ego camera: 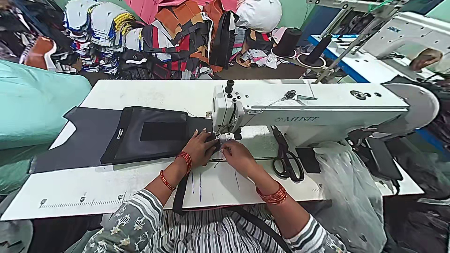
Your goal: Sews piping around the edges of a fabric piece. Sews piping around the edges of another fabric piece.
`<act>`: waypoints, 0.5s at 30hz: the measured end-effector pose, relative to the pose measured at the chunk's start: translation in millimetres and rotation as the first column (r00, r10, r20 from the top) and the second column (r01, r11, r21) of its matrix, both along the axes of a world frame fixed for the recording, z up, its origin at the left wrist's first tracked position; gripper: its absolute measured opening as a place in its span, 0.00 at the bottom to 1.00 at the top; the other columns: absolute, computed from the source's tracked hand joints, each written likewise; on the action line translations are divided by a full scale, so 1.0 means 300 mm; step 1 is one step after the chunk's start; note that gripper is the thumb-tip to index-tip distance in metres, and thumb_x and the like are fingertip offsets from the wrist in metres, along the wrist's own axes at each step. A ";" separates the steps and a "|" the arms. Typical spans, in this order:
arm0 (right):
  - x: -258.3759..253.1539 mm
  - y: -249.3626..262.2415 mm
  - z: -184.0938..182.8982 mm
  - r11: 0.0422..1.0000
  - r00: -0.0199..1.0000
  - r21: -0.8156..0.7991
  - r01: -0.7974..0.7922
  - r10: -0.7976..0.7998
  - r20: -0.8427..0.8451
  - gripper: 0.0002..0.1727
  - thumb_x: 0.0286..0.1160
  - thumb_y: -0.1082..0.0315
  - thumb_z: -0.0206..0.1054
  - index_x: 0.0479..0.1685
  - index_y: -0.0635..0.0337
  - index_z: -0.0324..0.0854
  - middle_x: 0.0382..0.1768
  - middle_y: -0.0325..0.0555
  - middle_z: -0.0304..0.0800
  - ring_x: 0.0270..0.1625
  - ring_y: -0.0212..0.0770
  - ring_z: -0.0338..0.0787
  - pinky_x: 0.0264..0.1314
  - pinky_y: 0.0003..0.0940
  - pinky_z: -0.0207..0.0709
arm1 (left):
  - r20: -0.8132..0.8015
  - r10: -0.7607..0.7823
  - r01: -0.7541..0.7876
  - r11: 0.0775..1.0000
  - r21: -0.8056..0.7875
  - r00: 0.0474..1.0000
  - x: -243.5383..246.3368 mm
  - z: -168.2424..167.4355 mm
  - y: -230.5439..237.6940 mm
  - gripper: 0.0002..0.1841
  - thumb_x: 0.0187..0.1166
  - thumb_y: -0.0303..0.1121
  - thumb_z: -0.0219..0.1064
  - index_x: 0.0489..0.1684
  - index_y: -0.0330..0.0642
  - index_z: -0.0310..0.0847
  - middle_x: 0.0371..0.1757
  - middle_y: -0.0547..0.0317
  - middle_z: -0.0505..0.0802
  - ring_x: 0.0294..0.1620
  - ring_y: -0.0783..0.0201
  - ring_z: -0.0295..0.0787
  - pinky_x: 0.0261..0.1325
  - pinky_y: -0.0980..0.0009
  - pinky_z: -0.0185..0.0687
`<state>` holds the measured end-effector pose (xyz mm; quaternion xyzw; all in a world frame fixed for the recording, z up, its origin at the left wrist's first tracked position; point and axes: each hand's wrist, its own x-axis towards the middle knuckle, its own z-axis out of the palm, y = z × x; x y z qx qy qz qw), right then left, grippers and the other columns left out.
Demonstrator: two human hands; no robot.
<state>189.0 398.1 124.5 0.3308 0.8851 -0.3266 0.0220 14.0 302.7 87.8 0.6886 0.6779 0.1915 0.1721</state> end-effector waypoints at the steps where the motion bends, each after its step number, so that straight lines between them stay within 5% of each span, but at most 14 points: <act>1: 0.004 -0.020 -0.006 0.999 0.999 0.033 -0.033 0.034 -0.024 0.15 0.87 0.69 0.55 0.57 0.69 0.85 0.57 0.60 0.87 0.58 0.53 0.88 0.64 0.48 0.78 | 0.007 0.004 -0.004 1.000 0.000 1.000 0.002 -0.001 -0.001 0.22 0.89 0.40 0.55 0.76 0.44 0.82 0.82 0.33 0.78 0.90 0.36 0.62 0.92 0.37 0.45; 5: 0.014 -0.072 -0.044 0.973 0.984 0.193 -0.128 0.149 -0.096 0.15 0.86 0.71 0.55 0.54 0.71 0.86 0.56 0.63 0.87 0.57 0.57 0.91 0.59 0.48 0.83 | 0.010 -0.017 0.016 0.996 0.090 1.000 0.002 -0.021 -0.004 0.21 0.87 0.36 0.58 0.71 0.39 0.85 0.76 0.36 0.84 0.87 0.36 0.69 0.89 0.35 0.50; 10: 0.022 -0.014 -0.020 0.999 0.998 -0.005 0.045 -0.045 -0.044 0.17 0.87 0.66 0.56 0.56 0.68 0.86 0.55 0.59 0.88 0.56 0.51 0.88 0.64 0.47 0.78 | 0.050 -0.028 0.022 0.994 0.111 0.998 -0.007 -0.019 -0.008 0.20 0.85 0.35 0.59 0.69 0.36 0.86 0.75 0.36 0.85 0.86 0.37 0.69 0.90 0.37 0.51; 15: 0.002 0.013 0.008 0.992 0.992 -0.021 0.124 -0.123 0.034 0.18 0.90 0.65 0.55 0.58 0.69 0.85 0.57 0.60 0.88 0.60 0.52 0.87 0.69 0.49 0.75 | 0.091 -0.046 0.037 0.995 0.089 0.995 -0.017 -0.016 -0.014 0.22 0.84 0.37 0.57 0.70 0.36 0.85 0.78 0.39 0.83 0.88 0.40 0.67 0.91 0.37 0.47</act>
